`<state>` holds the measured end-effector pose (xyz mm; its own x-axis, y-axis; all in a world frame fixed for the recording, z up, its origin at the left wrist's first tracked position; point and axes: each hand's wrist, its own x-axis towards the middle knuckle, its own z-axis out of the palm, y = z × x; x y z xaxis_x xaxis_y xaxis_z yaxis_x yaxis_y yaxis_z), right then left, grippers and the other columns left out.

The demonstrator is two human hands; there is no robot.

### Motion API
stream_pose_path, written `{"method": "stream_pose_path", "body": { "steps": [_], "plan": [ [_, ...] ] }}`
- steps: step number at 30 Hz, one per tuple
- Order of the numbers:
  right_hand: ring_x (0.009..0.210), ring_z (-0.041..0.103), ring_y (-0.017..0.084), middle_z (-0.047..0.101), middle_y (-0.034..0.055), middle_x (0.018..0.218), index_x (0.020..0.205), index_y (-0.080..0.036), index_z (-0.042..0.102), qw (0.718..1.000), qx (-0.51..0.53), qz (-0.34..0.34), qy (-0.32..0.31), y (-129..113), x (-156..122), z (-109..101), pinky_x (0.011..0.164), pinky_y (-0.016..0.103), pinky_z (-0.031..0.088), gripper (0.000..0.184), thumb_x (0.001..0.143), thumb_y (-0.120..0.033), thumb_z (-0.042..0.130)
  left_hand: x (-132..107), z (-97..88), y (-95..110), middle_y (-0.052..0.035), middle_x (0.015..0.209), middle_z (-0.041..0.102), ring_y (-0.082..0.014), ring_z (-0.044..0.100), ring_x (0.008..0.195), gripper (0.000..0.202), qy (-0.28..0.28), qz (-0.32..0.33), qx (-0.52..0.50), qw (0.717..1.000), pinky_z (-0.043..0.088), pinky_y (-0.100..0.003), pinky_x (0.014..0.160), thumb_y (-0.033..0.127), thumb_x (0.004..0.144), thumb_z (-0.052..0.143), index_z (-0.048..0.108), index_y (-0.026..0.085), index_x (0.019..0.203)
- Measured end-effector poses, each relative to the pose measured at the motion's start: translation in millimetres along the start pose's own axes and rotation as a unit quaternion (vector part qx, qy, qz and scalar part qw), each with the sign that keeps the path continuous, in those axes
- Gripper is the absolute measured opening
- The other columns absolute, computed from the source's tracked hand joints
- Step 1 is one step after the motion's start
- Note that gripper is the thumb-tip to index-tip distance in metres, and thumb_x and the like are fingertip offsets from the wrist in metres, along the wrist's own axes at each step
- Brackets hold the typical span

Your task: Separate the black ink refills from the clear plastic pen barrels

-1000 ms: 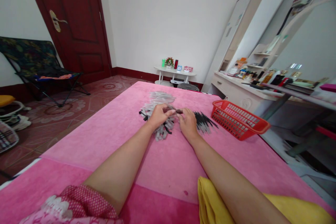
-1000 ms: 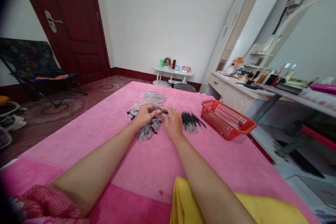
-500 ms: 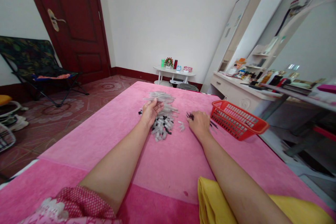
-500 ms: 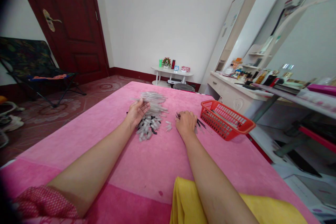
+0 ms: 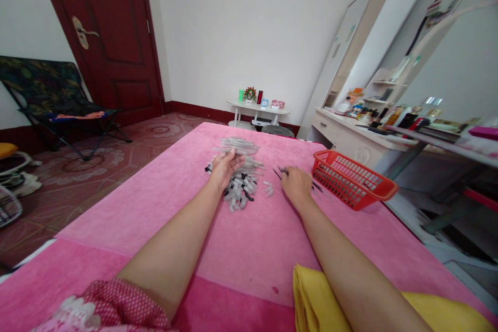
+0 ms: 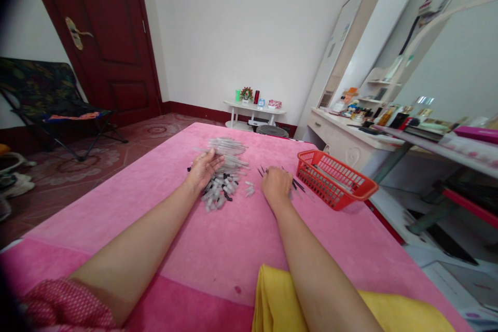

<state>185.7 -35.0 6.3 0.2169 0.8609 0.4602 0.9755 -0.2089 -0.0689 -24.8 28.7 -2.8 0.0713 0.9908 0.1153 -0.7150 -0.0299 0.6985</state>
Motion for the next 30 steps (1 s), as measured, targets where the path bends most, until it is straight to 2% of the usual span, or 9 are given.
{"method": "stream_pose_path", "body": {
  "steps": [2, 6, 10, 23, 26, 30],
  "plan": [
    [0.081, 0.063, 0.021, 0.071, 0.0096, 0.086, 0.089, -0.019, 0.068, 0.997, 0.067, -0.027, 0.017, -4.4, 1.0, -6.1, 0.069, 0.03, 0.037, 0.023, 0.084, -0.027, 0.047, 0.4, -0.3, -0.4, -0.0028, 0.072, 0.068, -0.0146, 0.067, 0.068, 0.023, 0.001, -0.002, 0.001, 1.0, 0.054, -0.03, 0.072, 0.028, 0.07, 0.072, 0.058, 0.013, 0.08],
    [0.084, 0.06, 0.018, 0.07, 0.0042, 0.089, 0.089, -0.021, 0.066, 0.975, 0.174, -0.125, 0.053, -18.2, 0.2, -18.7, 0.074, 0.027, 0.037, 0.02, 0.085, -0.027, 0.048, 1.6, -1.1, -1.5, -0.0026, 0.074, 0.068, -0.0149, 0.068, 0.069, 0.025, 0.003, -0.005, 0.012, 1.0, 0.054, -0.032, 0.075, 0.029, 0.07, 0.073, 0.058, 0.013, 0.082],
    [0.085, 0.059, 0.019, 0.069, 0.004, 0.088, 0.086, -0.021, 0.066, 0.965, 0.206, -0.15, 0.066, -29.2, -2.1, -27.0, 0.077, 0.028, 0.037, 0.017, 0.085, -0.025, 0.049, 1.2, 0.0, -3.4, -0.0029, 0.072, 0.067, -0.0147, 0.067, 0.067, 0.025, -0.007, -0.007, 0.034, 0.999, 0.055, -0.03, 0.073, 0.03, 0.07, 0.073, 0.057, 0.013, 0.08],
    [0.088, 0.056, 0.02, 0.068, 0.0046, 0.089, 0.087, -0.021, 0.067, 0.968, 0.166, -0.182, 0.058, -29.4, -0.9, -30.6, 0.081, 0.031, 0.032, 0.015, 0.085, -0.026, 0.053, -5.9, 4.9, -7.1, -0.0024, 0.067, 0.066, -0.0174, 0.068, 0.063, 0.032, -0.06, 0.009, 0.104, 0.993, 0.056, -0.028, 0.062, 0.033, 0.063, 0.077, 0.056, 0.012, 0.075],
    [0.089, 0.055, 0.02, 0.068, 0.0047, 0.089, 0.087, -0.021, 0.067, 0.967, 0.141, -0.201, 0.062, -31.0, -0.3, -34.8, 0.081, 0.032, 0.03, 0.014, 0.085, -0.025, 0.054, -8.8, 6.0, -8.8, -0.0046, 0.068, 0.068, -0.0185, 0.068, 0.063, 0.032, -0.091, 0.004, 0.132, 0.987, 0.056, -0.028, 0.062, 0.031, 0.062, 0.078, 0.06, 0.011, 0.078],
    [0.087, 0.054, 0.021, 0.067, 0.005, 0.086, 0.089, -0.021, 0.067, 0.96, 0.136, -0.228, 0.084, -35.0, -3.1, -40.9, 0.082, 0.033, 0.03, 0.012, 0.084, -0.025, 0.056, -10.3, 7.9, -9.8, -0.009, 0.074, 0.07, -0.021, 0.069, 0.067, 0.029, -0.145, -0.042, 0.123, 0.981, 0.056, -0.031, 0.065, 0.026, 0.064, 0.077, 0.063, 0.009, 0.082]
  ]
}}
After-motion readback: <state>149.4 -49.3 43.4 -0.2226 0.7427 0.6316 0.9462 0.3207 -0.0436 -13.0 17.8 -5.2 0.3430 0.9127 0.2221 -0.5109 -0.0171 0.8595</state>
